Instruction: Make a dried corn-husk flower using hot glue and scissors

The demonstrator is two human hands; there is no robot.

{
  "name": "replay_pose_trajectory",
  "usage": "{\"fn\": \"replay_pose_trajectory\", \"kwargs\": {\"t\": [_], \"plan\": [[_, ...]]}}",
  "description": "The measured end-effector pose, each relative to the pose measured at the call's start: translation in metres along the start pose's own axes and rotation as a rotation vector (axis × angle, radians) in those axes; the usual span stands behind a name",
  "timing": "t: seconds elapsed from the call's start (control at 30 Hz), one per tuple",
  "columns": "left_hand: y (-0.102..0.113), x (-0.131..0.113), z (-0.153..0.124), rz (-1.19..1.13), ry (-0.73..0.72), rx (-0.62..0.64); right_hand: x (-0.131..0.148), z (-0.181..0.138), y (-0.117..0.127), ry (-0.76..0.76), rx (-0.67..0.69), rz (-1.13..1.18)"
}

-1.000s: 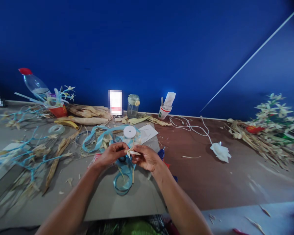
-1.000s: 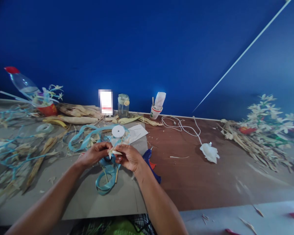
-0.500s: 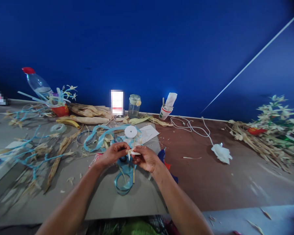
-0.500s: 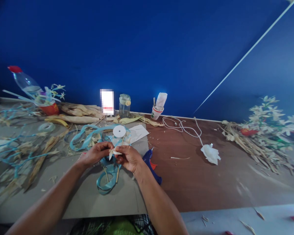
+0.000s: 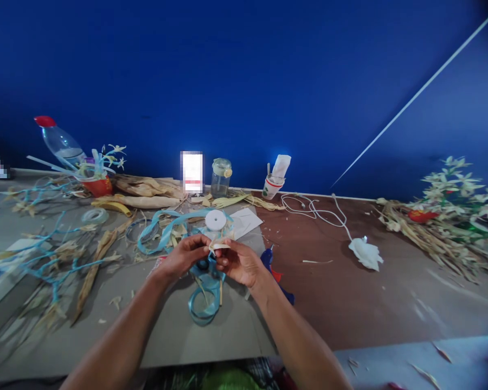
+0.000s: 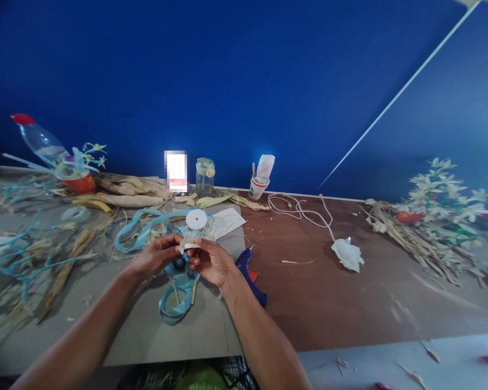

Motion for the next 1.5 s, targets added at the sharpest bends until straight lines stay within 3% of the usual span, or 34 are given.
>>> {"fn": "replay_pose_trajectory", "kwargs": {"t": [0.2, 0.4, 0.63, 0.8, 0.93, 1.13, 1.33, 1.5], "plan": [[0.003, 0.003, 0.001, -0.090, 0.011, -0.036, 0.008, 0.005, 0.009, 0.031, -0.049, 0.093], [0.013, 0.000, 0.006, -0.149, -0.084, -0.123, 0.024, 0.004, 0.014, 0.205, -0.134, -0.014], [0.028, -0.001, 0.008, -0.205, -0.152, -0.234, 0.050, -0.004, 0.024, 0.562, -0.355, -0.599], [0.031, -0.002, 0.007, -0.291, -0.140, -0.286, 0.056, -0.009, 0.014, 0.739, -0.364, -1.093], [0.032, -0.002, 0.006, -0.360, -0.132, -0.317, 0.054, -0.011, 0.007, 0.806, -0.357, -1.286], [0.034, -0.005, 0.007, -0.409, -0.155, -0.291, 0.069, -0.023, 0.004, 0.977, -0.439, -1.296], [0.036, -0.007, 0.007, -0.400, -0.165, -0.292, 0.074, -0.023, 0.008, 0.892, -0.520, -1.271], [0.037, -0.012, 0.005, -0.413, -0.186, -0.293, 0.076, -0.028, 0.006, 0.985, -0.520, -1.248]]}}
Point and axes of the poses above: each hand's wrist, its own z-axis towards the middle knuckle, its own y-axis out of the back of the hand, x = y × z, the point moved 8 cm from there along z, towards the middle knuckle, and after that the axes turned 9 degrees about z, right-handed, at the moved point
